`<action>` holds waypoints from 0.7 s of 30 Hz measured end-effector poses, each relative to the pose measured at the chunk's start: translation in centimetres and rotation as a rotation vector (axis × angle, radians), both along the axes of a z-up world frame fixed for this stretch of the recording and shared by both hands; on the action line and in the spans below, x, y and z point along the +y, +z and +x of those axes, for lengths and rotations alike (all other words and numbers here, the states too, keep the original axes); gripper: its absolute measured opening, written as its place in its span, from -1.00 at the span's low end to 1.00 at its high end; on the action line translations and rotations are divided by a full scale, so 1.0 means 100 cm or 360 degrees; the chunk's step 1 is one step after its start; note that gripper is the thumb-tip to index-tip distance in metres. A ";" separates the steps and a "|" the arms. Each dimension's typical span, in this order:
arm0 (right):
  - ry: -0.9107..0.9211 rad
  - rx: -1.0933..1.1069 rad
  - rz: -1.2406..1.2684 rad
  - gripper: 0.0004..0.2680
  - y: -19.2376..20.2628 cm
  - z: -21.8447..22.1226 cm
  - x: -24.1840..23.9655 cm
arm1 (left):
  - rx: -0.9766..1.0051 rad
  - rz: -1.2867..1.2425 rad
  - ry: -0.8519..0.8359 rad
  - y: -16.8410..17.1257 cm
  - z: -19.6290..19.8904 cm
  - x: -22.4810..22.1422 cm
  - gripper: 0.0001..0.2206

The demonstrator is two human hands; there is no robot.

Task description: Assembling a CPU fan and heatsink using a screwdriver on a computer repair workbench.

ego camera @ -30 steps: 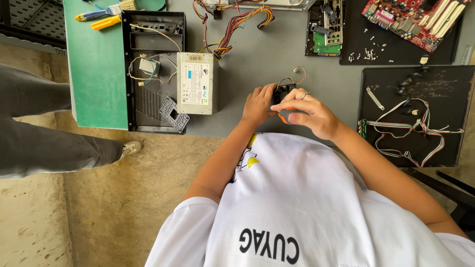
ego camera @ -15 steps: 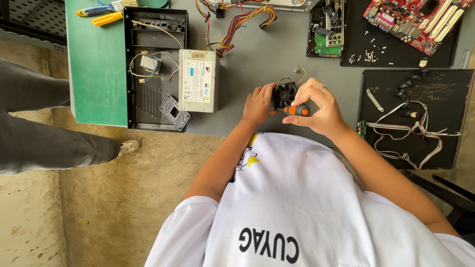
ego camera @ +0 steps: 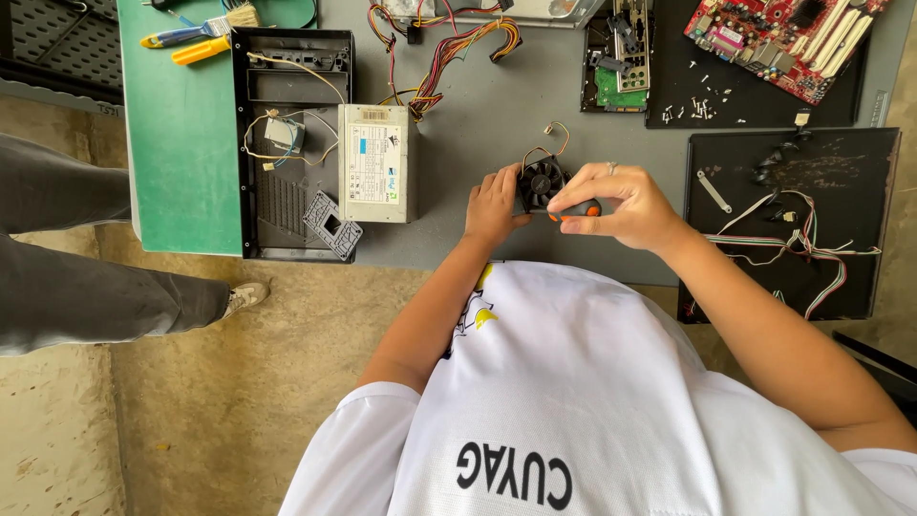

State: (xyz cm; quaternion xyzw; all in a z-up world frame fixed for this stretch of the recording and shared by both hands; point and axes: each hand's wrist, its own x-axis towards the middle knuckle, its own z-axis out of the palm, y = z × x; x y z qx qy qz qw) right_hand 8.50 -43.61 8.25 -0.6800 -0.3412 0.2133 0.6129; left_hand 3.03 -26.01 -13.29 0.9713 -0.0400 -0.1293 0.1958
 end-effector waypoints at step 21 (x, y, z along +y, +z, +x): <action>-0.0264 -0.0236 -0.1960 -0.53 0.069 -0.019 0.043 | 0.0066 -0.0046 0.0022 -0.004 0.000 0.002 -0.12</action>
